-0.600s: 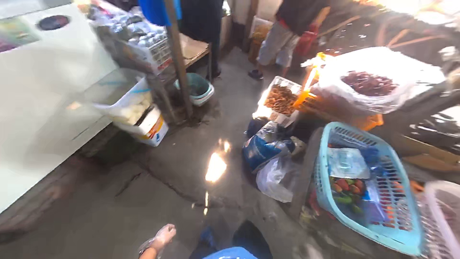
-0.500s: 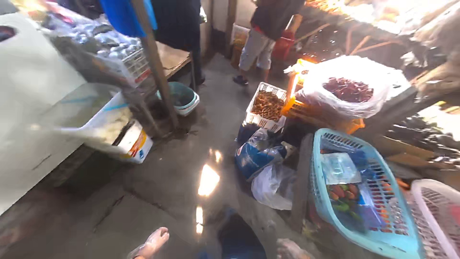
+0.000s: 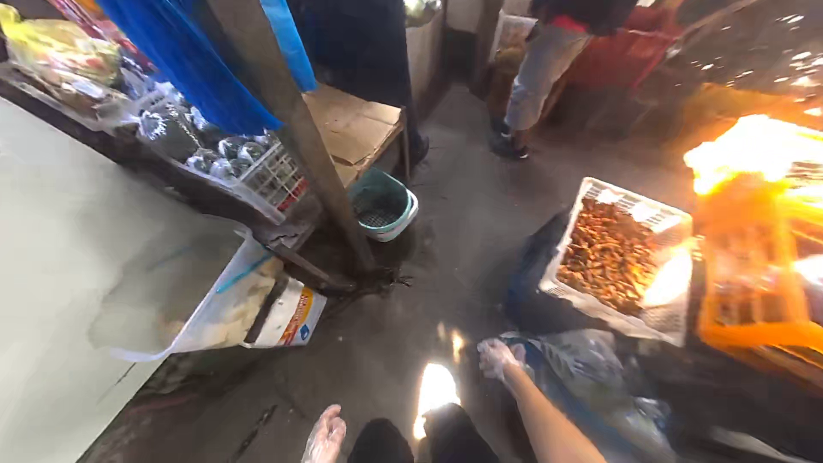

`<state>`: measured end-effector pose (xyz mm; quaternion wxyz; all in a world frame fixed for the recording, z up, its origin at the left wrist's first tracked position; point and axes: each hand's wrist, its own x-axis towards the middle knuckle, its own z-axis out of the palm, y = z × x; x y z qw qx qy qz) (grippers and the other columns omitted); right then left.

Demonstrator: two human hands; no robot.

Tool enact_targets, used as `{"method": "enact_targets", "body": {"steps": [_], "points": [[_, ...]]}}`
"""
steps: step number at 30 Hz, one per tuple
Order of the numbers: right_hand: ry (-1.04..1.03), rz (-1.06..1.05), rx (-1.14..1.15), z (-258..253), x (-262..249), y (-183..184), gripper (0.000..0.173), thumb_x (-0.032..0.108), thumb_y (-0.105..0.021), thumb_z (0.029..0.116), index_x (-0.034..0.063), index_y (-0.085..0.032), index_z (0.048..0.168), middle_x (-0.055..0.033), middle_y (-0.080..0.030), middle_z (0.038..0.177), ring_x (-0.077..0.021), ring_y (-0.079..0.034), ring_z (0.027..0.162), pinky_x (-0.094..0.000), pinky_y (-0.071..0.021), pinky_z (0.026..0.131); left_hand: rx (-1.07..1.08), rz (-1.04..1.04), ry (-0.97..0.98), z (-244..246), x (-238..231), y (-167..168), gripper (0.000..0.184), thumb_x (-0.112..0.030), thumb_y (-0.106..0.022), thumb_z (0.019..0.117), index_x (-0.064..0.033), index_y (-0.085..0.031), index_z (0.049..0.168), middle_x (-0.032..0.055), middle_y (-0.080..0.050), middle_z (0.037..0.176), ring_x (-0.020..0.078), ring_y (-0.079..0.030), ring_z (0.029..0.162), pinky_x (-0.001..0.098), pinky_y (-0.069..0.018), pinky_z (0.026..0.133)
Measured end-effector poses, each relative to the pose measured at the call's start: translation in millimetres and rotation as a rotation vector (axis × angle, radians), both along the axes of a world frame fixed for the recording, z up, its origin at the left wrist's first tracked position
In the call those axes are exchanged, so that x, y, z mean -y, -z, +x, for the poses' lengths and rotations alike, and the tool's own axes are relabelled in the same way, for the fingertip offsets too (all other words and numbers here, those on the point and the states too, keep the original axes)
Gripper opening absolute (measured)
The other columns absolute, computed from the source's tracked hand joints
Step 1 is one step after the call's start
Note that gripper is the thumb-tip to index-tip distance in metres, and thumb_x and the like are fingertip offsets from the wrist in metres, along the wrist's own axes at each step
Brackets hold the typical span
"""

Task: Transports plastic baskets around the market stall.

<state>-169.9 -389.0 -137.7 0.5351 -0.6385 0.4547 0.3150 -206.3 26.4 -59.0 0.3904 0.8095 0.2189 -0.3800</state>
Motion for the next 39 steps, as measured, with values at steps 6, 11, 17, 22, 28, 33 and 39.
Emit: {"method": "enact_targets", "body": {"steps": [6,11,17,22,28,33,39], "points": [[-0.129,0.04,0.21,249.1,-53.6,101.3,0.032,0.02,-0.048,0.108,0.0017,-0.053,0.134,-0.0146,-0.062,0.104,-0.0214,-0.062,0.082,-0.0381,-0.0545,0.074,0.247,-0.139,0.044,165.1,73.9,93.8,0.044,-0.016,-0.049,0.105,0.0024,-0.05,0.144,0.025,-0.055,0.143,0.0329,-0.057,0.13,0.0451,-0.046,0.111],[-0.061,0.095,0.278,398.0,-105.8,234.4,0.037,0.018,-0.048,0.1081,0.0003,-0.053,0.14,-0.0211,-0.065,0.122,-0.0257,-0.067,0.1,-0.0398,-0.055,0.087,0.362,-0.36,0.201,266.9,142.3,189.9,0.046,-0.017,-0.05,0.1018,0.0017,-0.052,0.143,0.021,-0.057,0.14,0.0262,-0.058,0.127,0.0398,-0.0468,0.11],[0.181,0.261,0.443,502.2,-151.9,363.6,0.06,0.024,-0.06,0.1031,0.0037,-0.035,0.153,-0.0236,-0.052,0.144,-0.0354,-0.059,0.123,-0.0521,-0.0544,0.096,0.656,-0.406,0.336,286.1,104.5,208.2,0.035,-0.013,-0.057,0.0997,0.0018,-0.064,0.131,0.0192,-0.067,0.124,0.0204,-0.069,0.107,0.0362,-0.0571,0.094],[0.274,0.211,0.417,525.5,-153.7,389.3,0.062,0.041,-0.065,0.0993,0.0007,-0.048,0.144,-0.0239,-0.062,0.127,-0.0329,-0.067,0.103,-0.0489,-0.0575,0.085,0.692,-0.322,0.184,281.4,80.2,204.8,0.038,-0.014,-0.057,0.1009,0.0031,-0.06,0.134,0.0181,-0.066,0.124,0.0148,-0.067,0.107,0.0315,-0.0558,0.094],[0.092,-0.174,0.434,417.0,-87.8,336.3,0.054,0.028,-0.055,0.1067,-0.0101,-0.044,0.144,-0.0319,-0.057,0.136,-0.0386,-0.061,0.121,-0.0519,-0.0496,0.102,0.363,-0.3,0.078,295.2,89.5,214.3,0.058,-0.02,-0.053,0.1009,-0.0027,-0.037,0.154,0.0201,-0.054,0.142,0.0242,-0.062,0.121,0.0378,-0.0546,0.098],[0.31,-0.265,0.45,279.9,-24.5,335.5,0.059,0.016,-0.055,0.1061,0.0069,-0.027,0.157,-0.0297,-0.053,0.141,-0.0406,-0.065,0.113,-0.0572,-0.057,0.087,-0.151,-0.353,-0.099,360.9,125.5,249.1,0.07,-0.031,-0.057,0.1054,-0.0134,-0.019,0.162,0.0234,-0.043,0.153,0.0395,-0.051,0.134,0.0578,-0.0492,0.099],[0.223,-0.46,0.202,200.9,20.4,333.7,0.038,0.016,-0.059,0.1018,-0.0042,-0.054,0.133,-0.0258,-0.065,0.122,-0.0351,-0.068,0.106,-0.0524,-0.0563,0.091,-0.193,-0.287,-0.319,378.5,194.6,334.7,0.07,-0.047,-0.055,0.1044,-0.006,-0.031,0.156,0.0248,-0.046,0.149,0.0351,-0.057,0.125,0.0477,-0.0525,0.095]]}}
